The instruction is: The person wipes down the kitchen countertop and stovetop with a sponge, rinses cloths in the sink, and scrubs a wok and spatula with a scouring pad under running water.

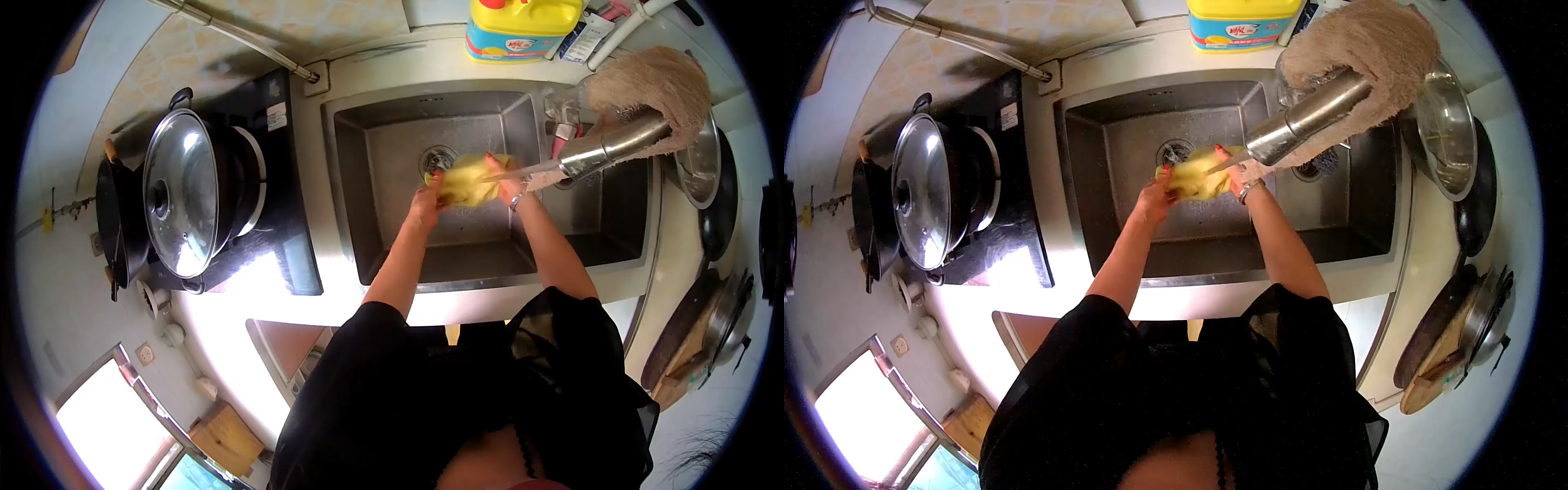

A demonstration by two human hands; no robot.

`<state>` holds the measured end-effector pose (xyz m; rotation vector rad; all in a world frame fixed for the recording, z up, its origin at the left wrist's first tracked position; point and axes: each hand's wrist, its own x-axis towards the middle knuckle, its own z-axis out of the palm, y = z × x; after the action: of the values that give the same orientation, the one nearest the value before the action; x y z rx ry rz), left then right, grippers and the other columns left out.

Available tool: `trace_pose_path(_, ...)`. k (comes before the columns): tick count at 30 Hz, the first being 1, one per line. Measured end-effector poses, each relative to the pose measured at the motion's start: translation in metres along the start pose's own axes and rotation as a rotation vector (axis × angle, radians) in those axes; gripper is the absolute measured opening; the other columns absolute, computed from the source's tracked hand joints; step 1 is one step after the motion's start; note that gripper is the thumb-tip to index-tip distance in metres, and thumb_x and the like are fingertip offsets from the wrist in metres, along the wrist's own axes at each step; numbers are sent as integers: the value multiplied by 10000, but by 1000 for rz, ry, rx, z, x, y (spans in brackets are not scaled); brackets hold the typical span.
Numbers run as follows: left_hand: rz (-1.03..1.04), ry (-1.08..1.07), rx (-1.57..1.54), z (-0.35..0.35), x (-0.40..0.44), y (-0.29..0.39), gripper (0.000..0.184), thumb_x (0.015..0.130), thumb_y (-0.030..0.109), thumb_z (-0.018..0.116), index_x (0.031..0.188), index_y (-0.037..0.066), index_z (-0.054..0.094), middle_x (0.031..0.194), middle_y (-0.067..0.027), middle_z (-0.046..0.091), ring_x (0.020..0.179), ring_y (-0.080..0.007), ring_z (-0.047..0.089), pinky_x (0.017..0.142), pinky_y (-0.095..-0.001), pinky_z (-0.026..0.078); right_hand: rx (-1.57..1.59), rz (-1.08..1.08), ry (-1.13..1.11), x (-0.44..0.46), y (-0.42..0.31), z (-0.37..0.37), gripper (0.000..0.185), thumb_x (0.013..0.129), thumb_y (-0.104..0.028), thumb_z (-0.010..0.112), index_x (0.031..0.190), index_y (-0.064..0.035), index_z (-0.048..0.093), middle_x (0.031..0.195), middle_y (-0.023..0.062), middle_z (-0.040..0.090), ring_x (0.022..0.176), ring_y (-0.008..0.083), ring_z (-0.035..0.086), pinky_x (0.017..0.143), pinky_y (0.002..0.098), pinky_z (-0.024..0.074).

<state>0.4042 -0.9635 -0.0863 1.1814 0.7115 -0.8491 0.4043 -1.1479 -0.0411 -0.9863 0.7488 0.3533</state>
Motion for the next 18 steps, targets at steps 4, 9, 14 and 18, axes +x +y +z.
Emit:
trace_pose_path(4,-405,93,-410,41,-20,13,539,802,499,459,1113,59,438,1076,-82,513,994,-231,478,809,-424,425,-266,-16,166,5,23,17,420,716,-419,618,831,-17,572,705,24,547,650,133,536,560,282,430)
trace_pose_path(9,-245,-899,-1081,26,71,-47,339,877,317,323,1050,66,473,997,-112,534,920,-259,510,825,-375,415,-969,-960,200,-41,48,53,332,733,-337,574,798,-14,609,722,146,577,628,301,566,587,389,442)
trace_pose_path(14,-160,-77,-613,66,-4,4,358,876,307,248,999,60,476,979,-123,530,877,-273,509,805,-371,410,-893,-720,225,-33,41,49,275,757,-281,533,753,-17,609,679,159,580,595,346,555,546,396,435)
trace_pose_path(18,-53,-181,-532,65,2,-13,332,866,315,356,996,39,485,944,-115,544,829,-253,539,720,-345,447,-1080,-676,458,-7,48,39,385,749,-355,509,648,9,581,604,197,557,563,353,549,539,419,427)
